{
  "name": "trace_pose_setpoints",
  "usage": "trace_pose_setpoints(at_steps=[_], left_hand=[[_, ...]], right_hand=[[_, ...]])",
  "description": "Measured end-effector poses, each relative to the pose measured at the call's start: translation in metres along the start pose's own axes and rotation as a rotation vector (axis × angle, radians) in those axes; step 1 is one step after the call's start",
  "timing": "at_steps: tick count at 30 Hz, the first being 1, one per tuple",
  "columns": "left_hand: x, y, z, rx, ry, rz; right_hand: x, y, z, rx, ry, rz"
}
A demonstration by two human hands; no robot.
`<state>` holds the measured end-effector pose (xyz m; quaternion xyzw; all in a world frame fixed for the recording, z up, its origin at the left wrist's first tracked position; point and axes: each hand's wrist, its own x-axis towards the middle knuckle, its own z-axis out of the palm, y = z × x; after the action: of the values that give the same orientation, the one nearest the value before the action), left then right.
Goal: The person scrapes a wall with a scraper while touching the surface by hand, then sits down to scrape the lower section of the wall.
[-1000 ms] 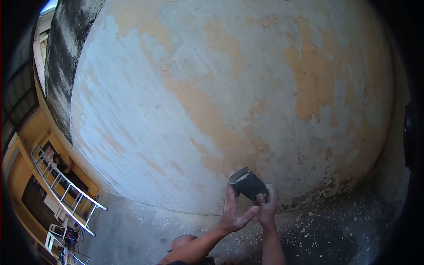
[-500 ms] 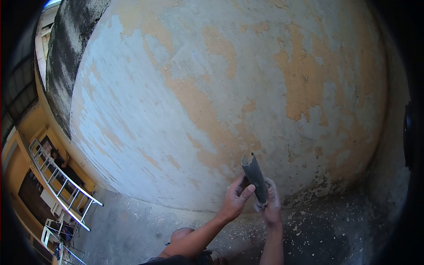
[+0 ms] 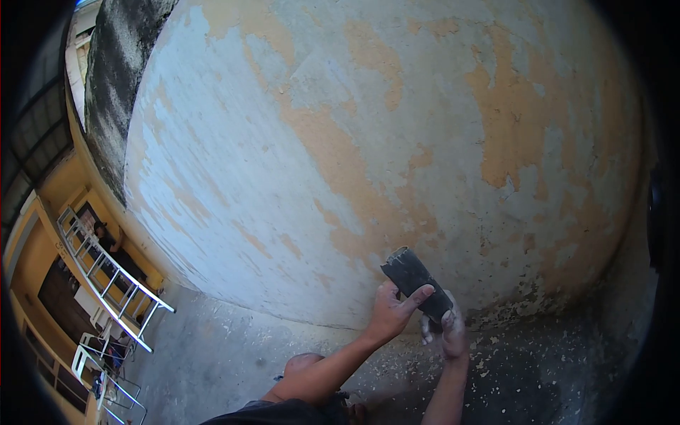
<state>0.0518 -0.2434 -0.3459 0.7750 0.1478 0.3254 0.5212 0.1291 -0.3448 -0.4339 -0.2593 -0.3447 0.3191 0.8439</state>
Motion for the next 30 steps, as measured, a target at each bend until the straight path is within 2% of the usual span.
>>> trace_pose_setpoints(at_steps=[4, 9, 13, 15, 18, 24, 28, 30], left_hand=[[-0.001, -0.001, -0.009, 0.035, -0.040, -0.039], [0.001, 0.004, -0.015, 0.174, -0.069, 0.048], [0.001, 0.000, -0.017, 0.010, -0.100, -0.062], [0.002, 0.007, -0.017, -0.051, -0.182, -0.088], [0.001, 0.014, -0.018, 0.091, -0.236, -0.010], [0.008, 0.000, -0.017, 0.175, -0.130, 0.046], [0.007, -0.001, -0.015, 0.148, -0.171, 0.022], [0.006, 0.000, -0.012, 0.189, -0.126, 0.109]], right_hand=[[0.005, 0.011, -0.002, -0.069, 0.056, 0.003], [0.001, 0.023, -0.001, -0.193, 0.141, -0.018], [-0.001, 0.024, 0.007, -0.140, 0.168, -0.028], [-0.001, 0.024, 0.011, -0.120, 0.281, -0.025], [-0.006, 0.026, 0.003, -0.072, 0.251, 0.026], [0.004, 0.021, 0.013, -0.041, 0.306, -0.031], [0.002, 0.021, 0.003, -0.111, 0.328, -0.034], [0.001, 0.020, 0.000, -0.043, 0.280, -0.009]])
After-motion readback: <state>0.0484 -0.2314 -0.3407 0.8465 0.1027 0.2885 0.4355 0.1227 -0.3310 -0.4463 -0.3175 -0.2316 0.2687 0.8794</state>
